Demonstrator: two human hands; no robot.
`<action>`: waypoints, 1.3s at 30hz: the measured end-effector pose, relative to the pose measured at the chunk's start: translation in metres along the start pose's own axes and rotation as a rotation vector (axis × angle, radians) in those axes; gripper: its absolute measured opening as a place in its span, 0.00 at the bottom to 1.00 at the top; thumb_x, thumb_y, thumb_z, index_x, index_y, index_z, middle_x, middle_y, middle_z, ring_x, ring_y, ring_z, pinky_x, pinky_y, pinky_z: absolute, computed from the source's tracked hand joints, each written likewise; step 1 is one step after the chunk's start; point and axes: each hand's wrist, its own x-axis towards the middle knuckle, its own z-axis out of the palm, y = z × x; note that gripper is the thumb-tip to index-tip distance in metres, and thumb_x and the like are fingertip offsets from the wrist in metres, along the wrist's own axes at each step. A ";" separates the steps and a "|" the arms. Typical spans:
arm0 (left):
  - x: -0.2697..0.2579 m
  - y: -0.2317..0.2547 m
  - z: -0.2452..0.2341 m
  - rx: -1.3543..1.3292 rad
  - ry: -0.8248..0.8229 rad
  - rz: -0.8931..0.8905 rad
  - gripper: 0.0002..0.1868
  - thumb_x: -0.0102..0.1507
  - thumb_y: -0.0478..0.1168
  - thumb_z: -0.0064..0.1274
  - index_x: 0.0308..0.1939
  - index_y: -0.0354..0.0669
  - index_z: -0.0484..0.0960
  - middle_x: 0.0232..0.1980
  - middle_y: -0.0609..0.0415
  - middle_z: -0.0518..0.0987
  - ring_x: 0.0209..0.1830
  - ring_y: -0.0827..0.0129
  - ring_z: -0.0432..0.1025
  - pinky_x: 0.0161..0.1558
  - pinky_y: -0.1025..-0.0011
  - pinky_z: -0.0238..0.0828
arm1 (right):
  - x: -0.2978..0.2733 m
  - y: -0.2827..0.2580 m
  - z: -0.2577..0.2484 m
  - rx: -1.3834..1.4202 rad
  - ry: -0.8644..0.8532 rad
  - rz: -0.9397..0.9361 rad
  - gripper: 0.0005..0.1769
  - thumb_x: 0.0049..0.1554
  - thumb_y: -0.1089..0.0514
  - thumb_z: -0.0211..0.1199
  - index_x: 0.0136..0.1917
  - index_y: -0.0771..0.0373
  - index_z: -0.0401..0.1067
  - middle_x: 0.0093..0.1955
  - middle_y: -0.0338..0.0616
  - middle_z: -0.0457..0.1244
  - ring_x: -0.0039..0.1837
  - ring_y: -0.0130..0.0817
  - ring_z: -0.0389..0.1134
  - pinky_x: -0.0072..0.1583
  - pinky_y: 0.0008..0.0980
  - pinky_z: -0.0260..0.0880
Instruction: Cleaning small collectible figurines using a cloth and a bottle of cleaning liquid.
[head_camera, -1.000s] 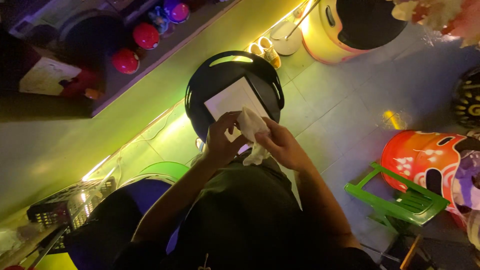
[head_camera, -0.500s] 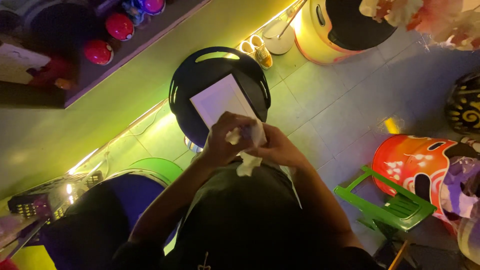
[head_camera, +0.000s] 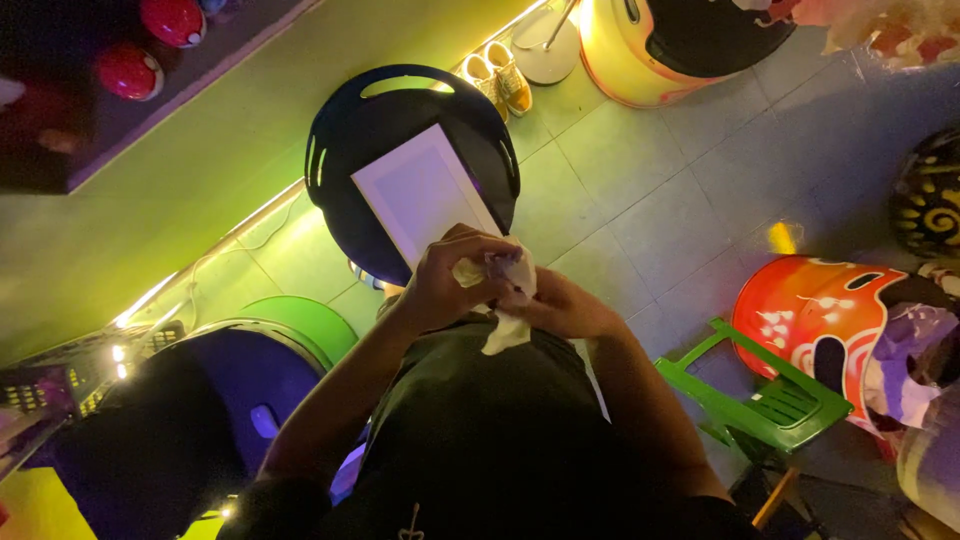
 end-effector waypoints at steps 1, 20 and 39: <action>0.001 0.000 0.004 -0.002 0.004 -0.002 0.23 0.54 0.37 0.68 0.54 0.42 0.85 0.54 0.50 0.84 0.58 0.60 0.75 0.63 0.63 0.70 | -0.001 0.001 -0.004 -0.001 -0.003 0.003 0.21 0.65 0.58 0.62 0.67 0.67 0.66 0.60 0.42 0.65 0.61 0.27 0.66 0.62 0.32 0.69; -0.022 0.001 0.013 -0.088 0.131 -0.112 0.40 0.65 0.40 0.59 0.78 0.40 0.58 0.60 0.48 0.78 0.53 0.64 0.76 0.50 0.68 0.75 | 0.057 0.014 0.051 0.045 0.727 -0.305 0.14 0.69 0.57 0.55 0.61 0.69 0.71 0.50 0.41 0.69 0.49 0.26 0.70 0.49 0.27 0.71; -0.056 -0.042 -0.105 -0.704 0.413 -0.140 0.21 0.73 0.45 0.46 0.66 0.37 0.70 0.57 0.49 0.81 0.52 0.70 0.78 0.55 0.69 0.76 | 0.126 -0.025 0.093 0.506 0.812 -0.228 0.44 0.70 0.29 0.39 0.83 0.63 0.64 0.65 0.48 0.64 0.52 0.35 0.59 0.48 0.32 0.59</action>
